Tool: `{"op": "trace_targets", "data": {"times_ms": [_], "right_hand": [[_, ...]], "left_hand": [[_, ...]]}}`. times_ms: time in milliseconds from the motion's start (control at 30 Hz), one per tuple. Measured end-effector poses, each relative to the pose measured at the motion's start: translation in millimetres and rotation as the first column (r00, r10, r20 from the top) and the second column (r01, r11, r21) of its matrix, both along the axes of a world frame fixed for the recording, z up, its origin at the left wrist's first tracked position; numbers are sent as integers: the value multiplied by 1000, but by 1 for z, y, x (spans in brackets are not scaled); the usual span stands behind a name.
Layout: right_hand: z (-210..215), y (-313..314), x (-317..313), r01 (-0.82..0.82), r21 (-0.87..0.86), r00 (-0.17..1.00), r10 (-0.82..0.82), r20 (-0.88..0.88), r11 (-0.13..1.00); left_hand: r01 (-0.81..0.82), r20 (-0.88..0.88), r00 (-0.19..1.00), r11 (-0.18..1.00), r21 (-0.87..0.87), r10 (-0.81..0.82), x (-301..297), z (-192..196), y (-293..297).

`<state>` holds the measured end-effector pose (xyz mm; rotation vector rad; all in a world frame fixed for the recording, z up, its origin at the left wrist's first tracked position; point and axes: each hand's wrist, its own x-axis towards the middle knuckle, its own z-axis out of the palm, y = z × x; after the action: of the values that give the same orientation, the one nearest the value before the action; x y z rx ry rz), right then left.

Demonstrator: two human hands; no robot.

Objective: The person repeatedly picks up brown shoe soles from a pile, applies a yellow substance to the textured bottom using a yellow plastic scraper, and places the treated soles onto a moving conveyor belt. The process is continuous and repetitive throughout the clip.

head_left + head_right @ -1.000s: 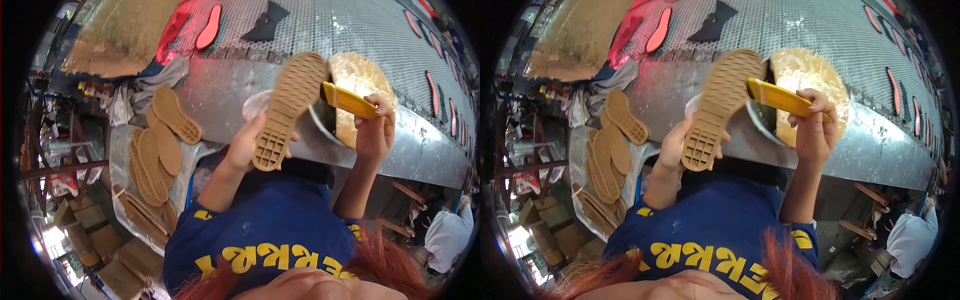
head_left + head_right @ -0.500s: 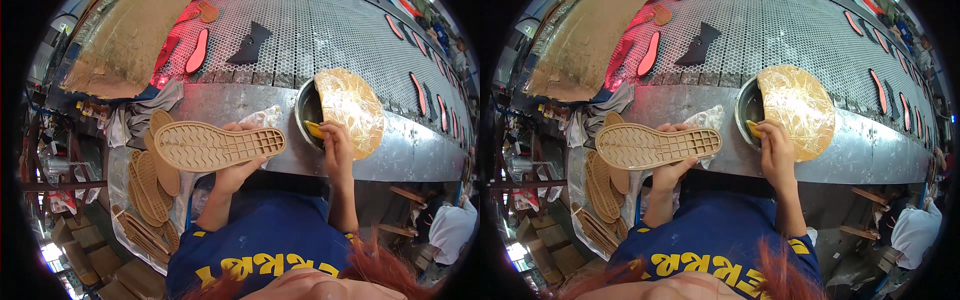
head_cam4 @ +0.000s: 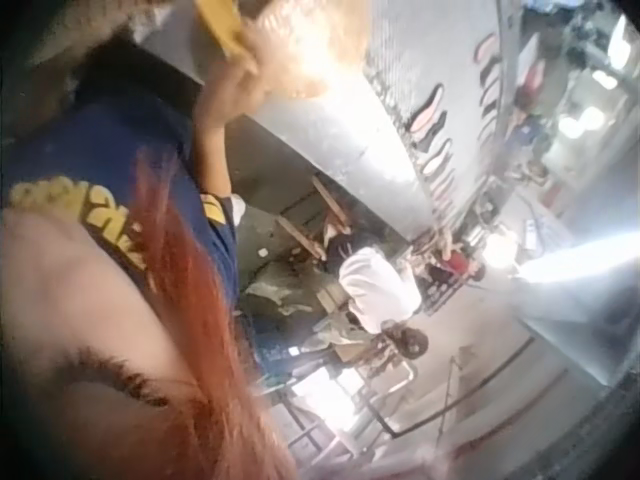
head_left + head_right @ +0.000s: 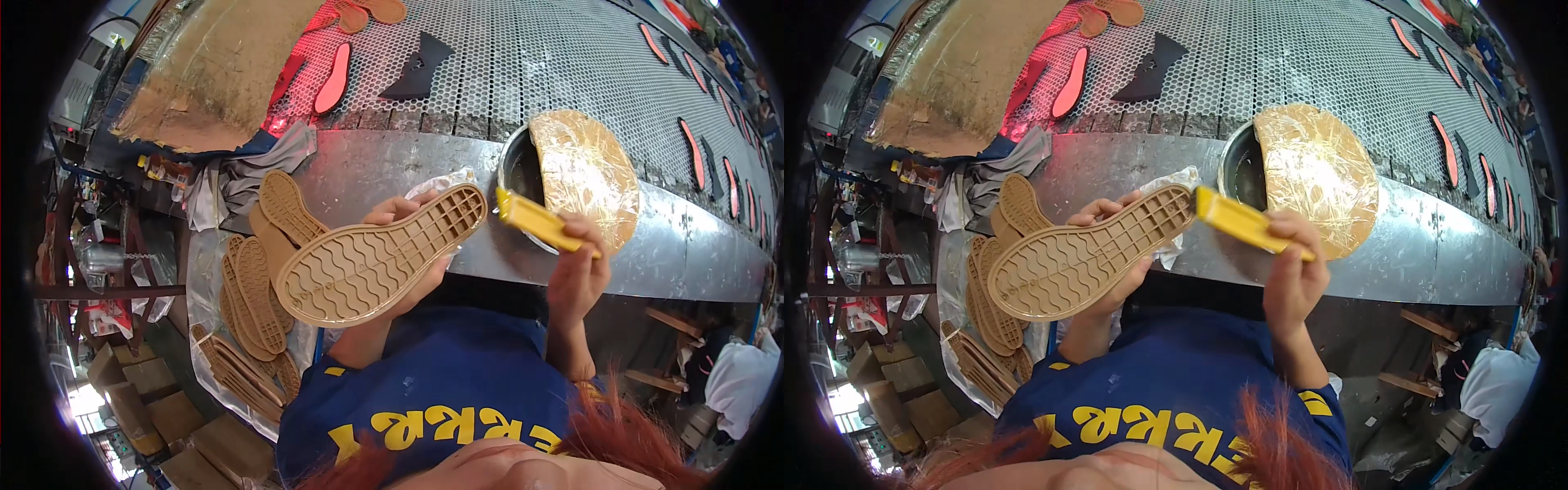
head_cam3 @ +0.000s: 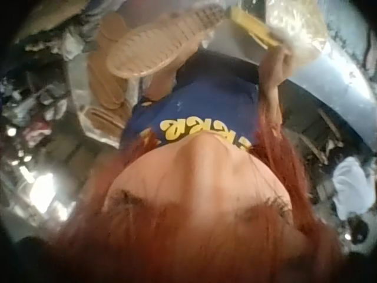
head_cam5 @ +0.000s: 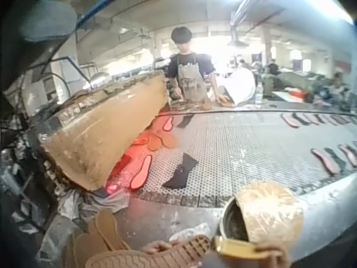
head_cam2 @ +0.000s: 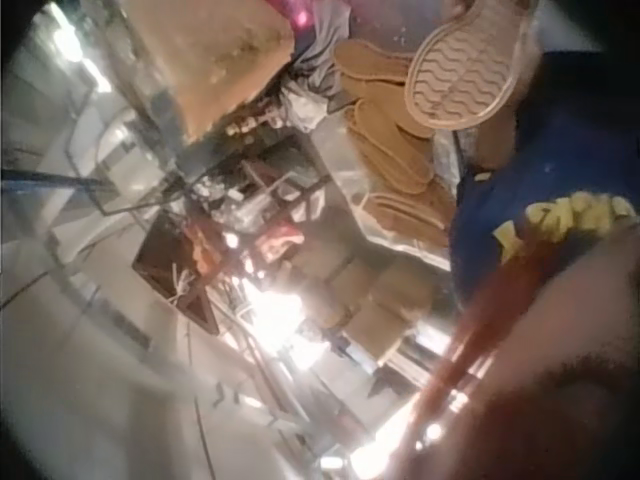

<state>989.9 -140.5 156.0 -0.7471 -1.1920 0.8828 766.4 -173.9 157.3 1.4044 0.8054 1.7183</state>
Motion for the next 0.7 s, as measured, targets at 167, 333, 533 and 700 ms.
{"op": "trace_targets", "data": {"times_ms": [167,333,533,700], "right_hand": [[21,-14,-12,-26,188,908,-56,415,982],[19,-14,-17,-16,218,883,-89,461,976],[28,-25,-29,-126,283,847,-45,530,951],[39,-30,-35,-270,347,834,38,551,898]], "left_hand": [[21,74,997,998,63,-25,6,-7,0],[35,-14,999,995,94,-33,8,-1,2],[34,-54,998,988,148,-26,14,-7,9],[81,79,992,976,203,-98,13,-24,17]]}}
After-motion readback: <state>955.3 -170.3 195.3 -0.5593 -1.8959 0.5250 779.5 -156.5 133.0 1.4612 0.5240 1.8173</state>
